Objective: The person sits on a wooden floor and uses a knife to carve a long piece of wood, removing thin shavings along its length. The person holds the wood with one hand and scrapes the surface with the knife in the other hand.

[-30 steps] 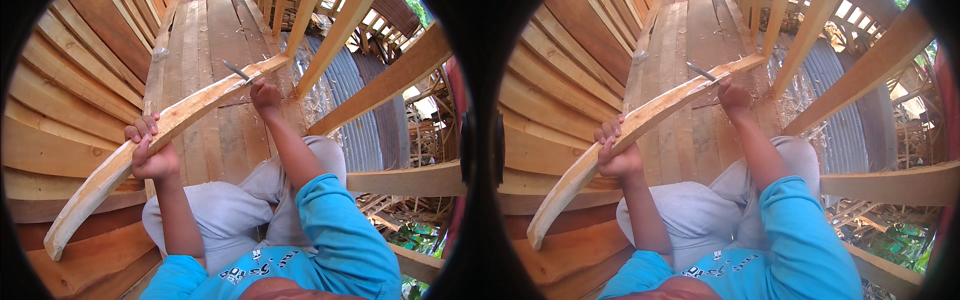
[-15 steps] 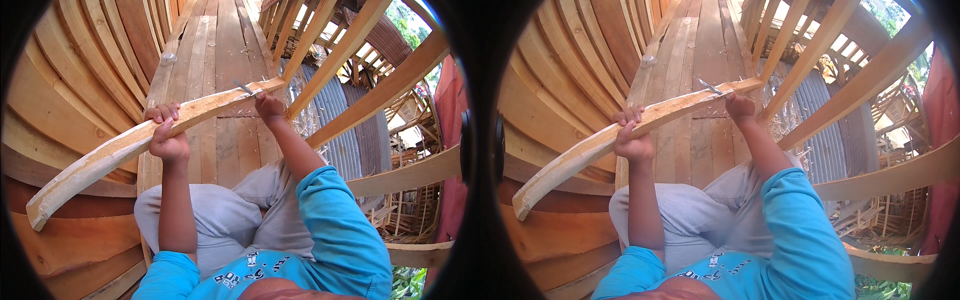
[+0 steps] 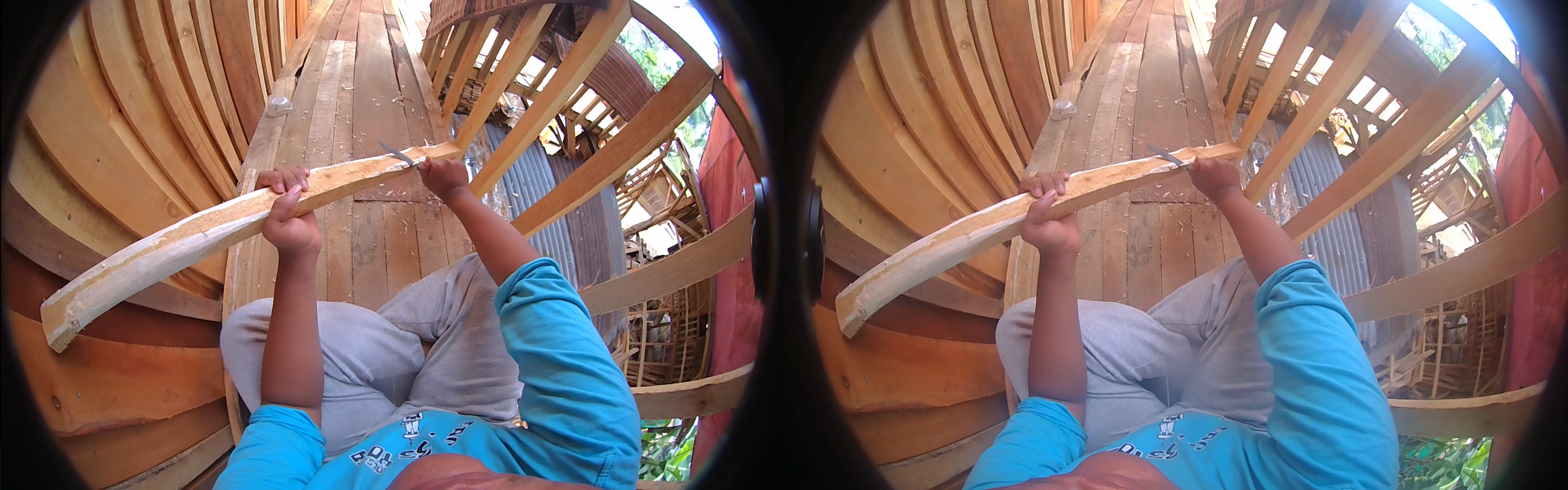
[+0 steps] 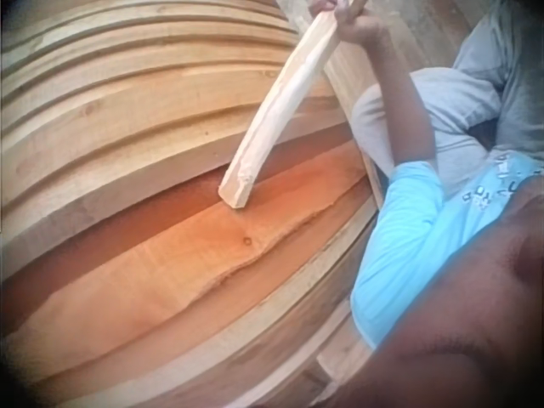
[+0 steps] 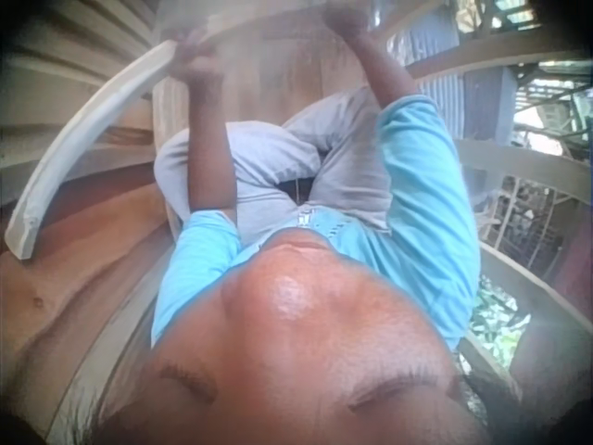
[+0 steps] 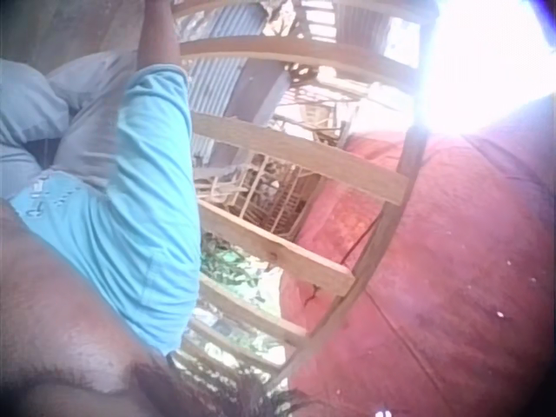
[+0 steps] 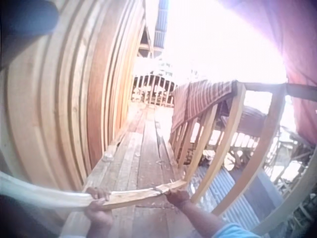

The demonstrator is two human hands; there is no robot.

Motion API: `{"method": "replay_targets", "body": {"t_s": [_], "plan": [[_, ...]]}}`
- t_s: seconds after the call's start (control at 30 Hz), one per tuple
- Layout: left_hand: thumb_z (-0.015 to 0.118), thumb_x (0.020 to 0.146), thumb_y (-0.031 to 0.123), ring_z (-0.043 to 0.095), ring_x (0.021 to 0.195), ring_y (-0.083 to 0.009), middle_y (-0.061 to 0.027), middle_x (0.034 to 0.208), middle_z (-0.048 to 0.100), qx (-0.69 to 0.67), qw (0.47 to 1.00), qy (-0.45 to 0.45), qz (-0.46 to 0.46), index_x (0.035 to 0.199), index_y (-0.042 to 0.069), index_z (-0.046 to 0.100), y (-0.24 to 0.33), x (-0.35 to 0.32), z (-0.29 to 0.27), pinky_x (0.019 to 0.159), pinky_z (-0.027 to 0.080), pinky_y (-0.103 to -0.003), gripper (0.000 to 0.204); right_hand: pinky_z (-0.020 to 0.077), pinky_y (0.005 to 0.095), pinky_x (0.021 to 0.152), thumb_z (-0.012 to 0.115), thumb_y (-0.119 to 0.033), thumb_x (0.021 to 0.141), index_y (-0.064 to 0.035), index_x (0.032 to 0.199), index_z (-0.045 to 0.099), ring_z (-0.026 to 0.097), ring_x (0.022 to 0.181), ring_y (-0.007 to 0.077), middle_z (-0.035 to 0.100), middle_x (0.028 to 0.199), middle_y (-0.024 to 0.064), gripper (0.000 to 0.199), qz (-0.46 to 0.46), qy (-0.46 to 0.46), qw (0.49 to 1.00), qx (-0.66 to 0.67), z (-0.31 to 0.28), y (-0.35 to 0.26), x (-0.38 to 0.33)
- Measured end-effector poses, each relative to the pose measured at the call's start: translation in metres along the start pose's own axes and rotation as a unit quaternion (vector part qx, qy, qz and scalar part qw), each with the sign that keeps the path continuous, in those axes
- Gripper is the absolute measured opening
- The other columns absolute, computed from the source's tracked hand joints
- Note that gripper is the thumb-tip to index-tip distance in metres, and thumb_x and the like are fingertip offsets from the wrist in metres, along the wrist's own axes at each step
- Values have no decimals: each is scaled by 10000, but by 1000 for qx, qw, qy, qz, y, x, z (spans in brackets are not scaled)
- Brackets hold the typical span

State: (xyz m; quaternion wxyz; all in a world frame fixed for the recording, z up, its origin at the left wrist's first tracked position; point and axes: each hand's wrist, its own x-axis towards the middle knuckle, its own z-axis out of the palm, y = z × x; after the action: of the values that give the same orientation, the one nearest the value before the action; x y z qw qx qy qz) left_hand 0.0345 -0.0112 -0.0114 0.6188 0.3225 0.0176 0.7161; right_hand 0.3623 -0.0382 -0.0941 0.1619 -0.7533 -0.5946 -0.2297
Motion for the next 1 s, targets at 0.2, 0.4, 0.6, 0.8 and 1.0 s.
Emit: {"method": "replay_targets", "body": {"t_s": [0.2,0.4,0.6,0.8,1.0], "plan": [[568,654,33,440,757,-187,-35,744,411,0,1000,4,-4,830,126,404,-2,-1,2,968,382,-412,258,565,468,565,446,-325,985,-107,713,712,714,649,331,706,691,125,438,-8,-26,995,-98,-19,20,21],[572,649,43,441,758,-190,-36,730,407,7,1000,10,3,819,130,406,3,0,1,970,377,-417,253,568,474,718,358,-379,1046,-94,889,748,723,841,345,740,874,151,508,167,-130,968,-134,-117,70,88],[556,649,61,433,761,-187,-29,716,388,12,1000,11,-1,806,139,393,-4,0,2,983,372,-421,239,500,358,632,511,-500,1004,-42,1073,696,660,697,236,678,837,114,499,247,-108,934,234,-94,80,48],[553,649,69,426,754,-170,-15,712,378,28,1000,-12,-9,812,149,386,1,2,2,986,368,-422,246,305,231,442,512,-375,1040,-71,1098,618,395,501,59,440,660,-25,327,305,-166,694,631,-68,40,-4],[553,633,104,422,746,-149,5,700,366,54,998,4,-8,799,172,374,4,2,8,977,363,-404,253,169,241,371,282,-559,1045,-154,684,414,207,423,47,261,545,-67,558,359,-458,468,665,-55,37,-9]]}}
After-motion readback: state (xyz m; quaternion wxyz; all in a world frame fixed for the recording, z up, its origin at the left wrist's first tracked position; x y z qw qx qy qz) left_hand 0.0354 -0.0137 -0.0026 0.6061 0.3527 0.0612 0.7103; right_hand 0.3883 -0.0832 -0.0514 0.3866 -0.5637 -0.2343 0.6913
